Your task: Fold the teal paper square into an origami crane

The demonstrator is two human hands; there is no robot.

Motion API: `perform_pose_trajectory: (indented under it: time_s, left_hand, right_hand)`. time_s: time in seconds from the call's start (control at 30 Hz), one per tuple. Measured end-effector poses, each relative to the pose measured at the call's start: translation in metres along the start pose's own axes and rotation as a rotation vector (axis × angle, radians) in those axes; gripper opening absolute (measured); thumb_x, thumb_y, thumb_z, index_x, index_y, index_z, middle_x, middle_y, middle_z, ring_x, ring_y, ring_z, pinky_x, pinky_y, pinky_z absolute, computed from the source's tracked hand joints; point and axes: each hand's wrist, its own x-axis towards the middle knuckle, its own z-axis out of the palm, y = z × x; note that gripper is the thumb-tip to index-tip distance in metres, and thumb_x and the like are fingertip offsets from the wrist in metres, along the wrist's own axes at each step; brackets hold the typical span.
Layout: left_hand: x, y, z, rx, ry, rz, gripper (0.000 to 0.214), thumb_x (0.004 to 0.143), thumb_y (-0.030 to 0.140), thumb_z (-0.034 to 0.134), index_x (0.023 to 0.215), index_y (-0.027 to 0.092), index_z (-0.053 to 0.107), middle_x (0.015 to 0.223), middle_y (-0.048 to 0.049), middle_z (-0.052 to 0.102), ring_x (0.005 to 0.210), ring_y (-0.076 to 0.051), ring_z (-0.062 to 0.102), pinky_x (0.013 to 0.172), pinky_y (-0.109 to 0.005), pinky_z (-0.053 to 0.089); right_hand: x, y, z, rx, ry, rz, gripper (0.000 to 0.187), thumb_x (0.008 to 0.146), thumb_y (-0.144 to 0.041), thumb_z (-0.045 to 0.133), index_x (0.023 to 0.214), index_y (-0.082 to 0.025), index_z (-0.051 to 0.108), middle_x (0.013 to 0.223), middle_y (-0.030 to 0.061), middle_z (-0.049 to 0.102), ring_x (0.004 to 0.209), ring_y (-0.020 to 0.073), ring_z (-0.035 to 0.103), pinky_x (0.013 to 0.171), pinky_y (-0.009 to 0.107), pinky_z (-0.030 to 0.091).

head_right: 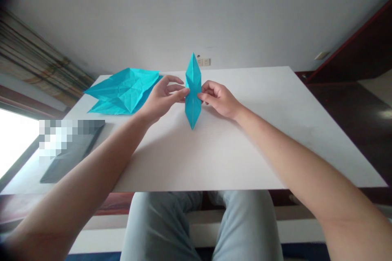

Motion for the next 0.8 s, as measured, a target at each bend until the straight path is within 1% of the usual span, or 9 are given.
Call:
perform_pose_trajectory:
  time_s: [0.1, 0.2, 0.33, 0.47, 0.63, 0.73, 0.8]
  left_hand:
    - [-0.0005, -0.0006, 0.0010, 0.016, -0.025, -0.038, 0.052, 0.082, 0.039, 0.108, 0.108, 0.020, 0.067, 0.095, -0.0008, 0.081, 0.086, -0.017, 0.083, 0.076, -0.027, 0.070]
    - [-0.0001, -0.0011, 0.0014, 0.029, -0.013, -0.038, 0.048, 0.083, 0.035, 0.106, 0.102, 0.021, 0.064, 0.087, 0.0010, 0.078, 0.080, -0.015, 0.081, 0.073, -0.026, 0.067]
    - [-0.0002, -0.0024, 0.0007, 0.040, -0.003, -0.023, 0.049, 0.084, 0.038, 0.105, 0.103, 0.023, 0.062, 0.083, 0.0033, 0.078, 0.078, -0.015, 0.081, 0.072, -0.025, 0.064]
    - [-0.0022, -0.0025, 0.0008, 0.068, -0.019, 0.008, 0.050, 0.085, 0.042, 0.103, 0.105, 0.024, 0.061, 0.082, 0.0033, 0.078, 0.075, -0.015, 0.080, 0.070, -0.024, 0.061]
    - [-0.0048, -0.0007, 0.0026, 0.163, -0.005, 0.045, 0.049, 0.087, 0.043, 0.103, 0.104, 0.026, 0.060, 0.082, 0.0038, 0.078, 0.068, -0.012, 0.075, 0.060, -0.021, 0.049]
    - [-0.0057, -0.0004, 0.0037, 0.182, -0.010, 0.065, 0.049, 0.088, 0.048, 0.103, 0.105, 0.026, 0.063, 0.085, 0.0021, 0.079, 0.071, -0.014, 0.077, 0.062, -0.023, 0.052]
    - [-0.0064, 0.0001, 0.0044, 0.187, -0.007, 0.078, 0.049, 0.089, 0.050, 0.103, 0.106, 0.026, 0.064, 0.087, 0.0006, 0.080, 0.074, -0.015, 0.079, 0.064, -0.024, 0.055]
  right_hand:
    - [0.0003, 0.0006, -0.0016, -0.014, 0.005, -0.005, 0.053, 0.090, -0.065, 0.098, 0.091, -0.025, 0.063, 0.084, -0.0019, 0.068, 0.075, 0.0154, 0.059, 0.071, 0.031, 0.053]
    - [-0.0007, 0.0006, 0.0008, -0.016, -0.003, -0.028, 0.055, 0.091, -0.069, 0.096, 0.096, -0.026, 0.063, 0.087, -0.0021, 0.069, 0.076, 0.0151, 0.060, 0.072, 0.030, 0.053]
    - [-0.0017, -0.0012, 0.0036, -0.027, 0.001, -0.059, 0.058, 0.093, -0.071, 0.095, 0.098, -0.027, 0.058, 0.088, -0.0038, 0.068, 0.075, 0.0141, 0.059, 0.070, 0.029, 0.052]
    - [-0.0022, -0.0038, 0.0038, -0.042, -0.005, -0.074, 0.057, 0.096, -0.070, 0.094, 0.098, -0.027, 0.057, 0.088, -0.0039, 0.066, 0.073, 0.0134, 0.059, 0.070, 0.029, 0.052]
    - [-0.0034, -0.0019, 0.0041, -0.045, -0.014, -0.042, 0.056, 0.095, -0.071, 0.093, 0.095, -0.027, 0.059, 0.083, -0.0036, 0.067, 0.072, 0.0142, 0.058, 0.069, 0.030, 0.050]
    - [-0.0035, 0.0007, 0.0049, -0.013, -0.007, 0.009, 0.056, 0.091, -0.070, 0.096, 0.095, -0.027, 0.061, 0.086, -0.0021, 0.070, 0.075, 0.0156, 0.061, 0.069, 0.030, 0.051]
    - [-0.0032, 0.0014, 0.0056, 0.000, -0.009, 0.022, 0.052, 0.091, -0.067, 0.097, 0.097, -0.026, 0.065, 0.088, -0.0006, 0.072, 0.076, 0.0162, 0.062, 0.070, 0.031, 0.054]
